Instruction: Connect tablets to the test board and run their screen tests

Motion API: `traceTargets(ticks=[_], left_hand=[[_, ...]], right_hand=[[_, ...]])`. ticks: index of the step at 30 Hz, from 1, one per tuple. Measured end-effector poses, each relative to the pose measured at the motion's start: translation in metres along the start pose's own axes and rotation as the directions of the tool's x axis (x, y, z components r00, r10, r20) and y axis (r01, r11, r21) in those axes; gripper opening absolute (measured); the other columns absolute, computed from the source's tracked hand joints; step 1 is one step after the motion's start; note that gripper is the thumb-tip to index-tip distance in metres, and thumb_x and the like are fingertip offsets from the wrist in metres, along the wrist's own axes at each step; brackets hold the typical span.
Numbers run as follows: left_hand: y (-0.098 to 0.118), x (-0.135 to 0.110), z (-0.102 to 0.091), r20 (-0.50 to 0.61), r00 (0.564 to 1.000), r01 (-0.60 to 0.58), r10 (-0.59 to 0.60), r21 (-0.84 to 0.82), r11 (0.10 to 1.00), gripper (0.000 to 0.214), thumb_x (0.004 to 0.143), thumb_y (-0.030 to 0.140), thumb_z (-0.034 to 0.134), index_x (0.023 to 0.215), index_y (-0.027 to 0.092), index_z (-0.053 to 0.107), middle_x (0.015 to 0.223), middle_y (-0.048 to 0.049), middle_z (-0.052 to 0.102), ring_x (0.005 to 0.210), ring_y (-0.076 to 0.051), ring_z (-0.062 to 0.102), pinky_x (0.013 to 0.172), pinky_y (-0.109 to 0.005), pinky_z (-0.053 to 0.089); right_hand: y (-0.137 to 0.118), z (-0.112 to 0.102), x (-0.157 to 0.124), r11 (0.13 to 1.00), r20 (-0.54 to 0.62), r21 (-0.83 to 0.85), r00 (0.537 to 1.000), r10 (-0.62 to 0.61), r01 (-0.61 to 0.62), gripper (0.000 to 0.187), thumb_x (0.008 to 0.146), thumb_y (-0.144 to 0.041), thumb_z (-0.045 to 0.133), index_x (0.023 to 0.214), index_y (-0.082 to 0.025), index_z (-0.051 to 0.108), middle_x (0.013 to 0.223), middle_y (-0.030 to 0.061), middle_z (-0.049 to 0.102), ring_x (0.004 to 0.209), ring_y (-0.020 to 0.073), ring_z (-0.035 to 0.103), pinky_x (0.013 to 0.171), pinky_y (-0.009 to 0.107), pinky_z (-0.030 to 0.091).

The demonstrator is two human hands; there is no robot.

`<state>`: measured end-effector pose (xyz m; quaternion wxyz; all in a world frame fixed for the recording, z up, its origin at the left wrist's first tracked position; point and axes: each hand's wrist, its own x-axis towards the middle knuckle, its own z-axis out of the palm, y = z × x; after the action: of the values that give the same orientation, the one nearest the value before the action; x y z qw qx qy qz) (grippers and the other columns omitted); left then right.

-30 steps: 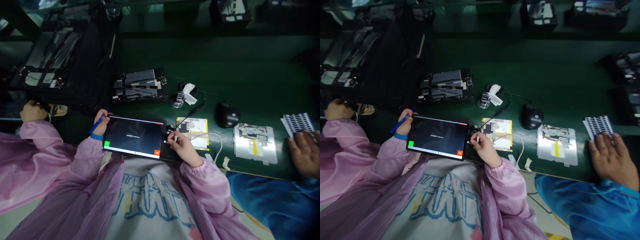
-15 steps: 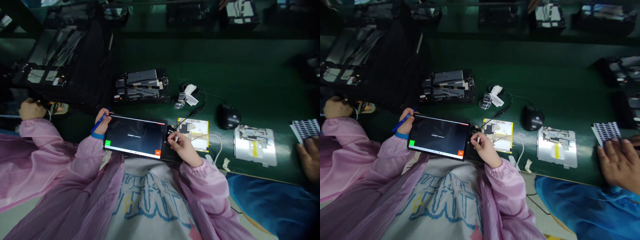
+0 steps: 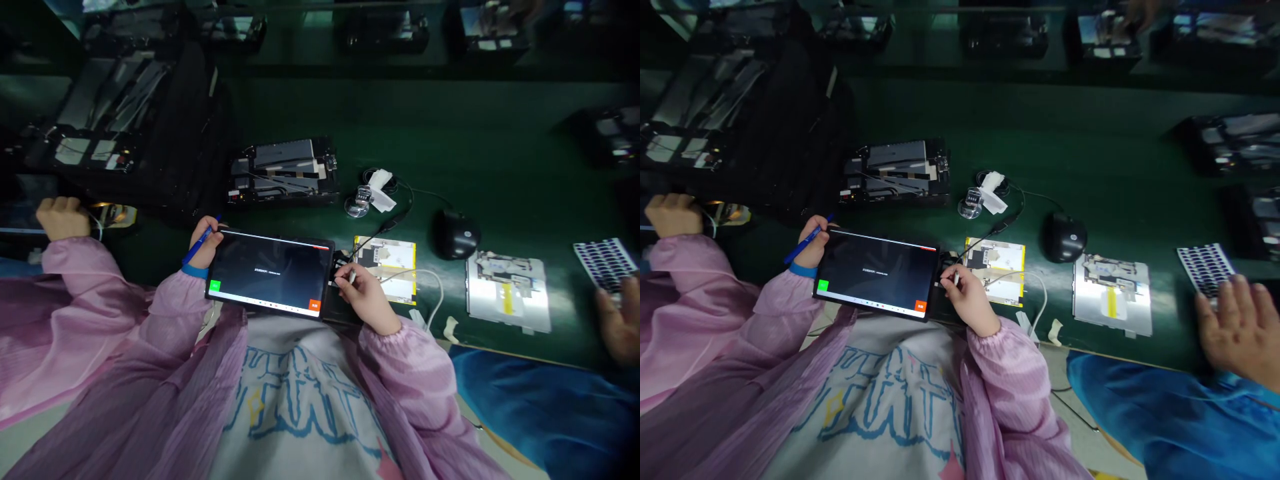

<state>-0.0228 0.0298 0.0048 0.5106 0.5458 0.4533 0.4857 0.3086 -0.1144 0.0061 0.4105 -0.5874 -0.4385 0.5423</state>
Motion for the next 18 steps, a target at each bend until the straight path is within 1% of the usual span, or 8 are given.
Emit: traceTargets(ticks=[3, 5, 12, 15, 18], left_hand=[[0.0015, -0.0001, 0.0013, -0.009, 1.0, 0.009, -0.009, -0.009, 1.0, 0.05, 0.057, 0.049, 0.08, 0.075, 0.02, 0.043, 0.07, 0.0017, 0.061, 0.057, -0.011, 0.055, 0.053, -0.022, 0.043], [0.0023, -0.0001, 0.0014, -0.012, 1.0, 0.014, -0.014, -0.008, 1.0, 0.05, 0.057, 0.048, 0.08, 0.074, 0.02, 0.043, 0.071, 0.0016, 0.061, 0.057, -0.011, 0.055, 0.053, -0.022, 0.043], [0.0046, 0.0019, -0.0008, -0.025, 1.0, -0.012, 0.013, 0.043, 0.999, 0.049, 0.059, 0.05, 0.078, 0.076, 0.02, 0.044, 0.069, 0.0016, 0.06, 0.058, -0.012, 0.057, 0.054, -0.024, 0.044], [0.0054, 0.0039, -0.001, -0.047, 0.999, -0.014, 0.016, 0.063, 0.998, 0.049, 0.059, 0.051, 0.078, 0.075, 0.02, 0.045, 0.068, 0.0013, 0.06, 0.059, -0.013, 0.057, 0.054, -0.023, 0.044], [0.0076, 0.0046, 0.0011, -0.061, 0.998, 0.003, 0.0, 0.049, 0.999, 0.049, 0.058, 0.053, 0.078, 0.074, 0.02, 0.045, 0.067, 0.0017, 0.059, 0.06, -0.014, 0.058, 0.053, -0.024, 0.044]], right_hand=[[-0.0004, -0.0002, -0.0009, 0.999, 0.036, 0.025, 0.999, 0.041, -0.042, 0.031, 0.076, -0.049, 0.06, 0.083, -0.02, 0.051, 0.054, -0.0065, 0.049, 0.041, 0.0085, 0.044, 0.042, 0.023, 0.036], [-0.0007, -0.0006, -0.001, 0.998, 0.047, 0.029, 0.998, 0.048, -0.049, 0.032, 0.076, -0.05, 0.06, 0.083, -0.02, 0.051, 0.051, -0.0074, 0.049, 0.039, 0.0084, 0.044, 0.042, 0.023, 0.036], [0.0009, 0.0014, 0.0031, 0.998, 0.027, 0.048, 0.999, 0.026, -0.027, 0.029, 0.076, -0.048, 0.059, 0.083, -0.021, 0.05, 0.052, -0.0076, 0.049, 0.039, 0.009, 0.047, 0.041, 0.022, 0.037], [0.0015, 0.0009, 0.0048, 1.0, 0.03, 0.012, 0.999, 0.016, -0.016, 0.025, 0.078, -0.045, 0.057, 0.085, -0.021, 0.05, 0.052, -0.0075, 0.049, 0.039, 0.0096, 0.047, 0.041, 0.022, 0.036], [0.0013, -0.001, 0.0052, 0.999, 0.051, -0.032, 0.999, -0.003, 0.005, 0.018, 0.081, -0.039, 0.054, 0.086, -0.021, 0.05, 0.052, -0.0072, 0.05, 0.039, 0.01, 0.048, 0.044, 0.023, 0.037]])
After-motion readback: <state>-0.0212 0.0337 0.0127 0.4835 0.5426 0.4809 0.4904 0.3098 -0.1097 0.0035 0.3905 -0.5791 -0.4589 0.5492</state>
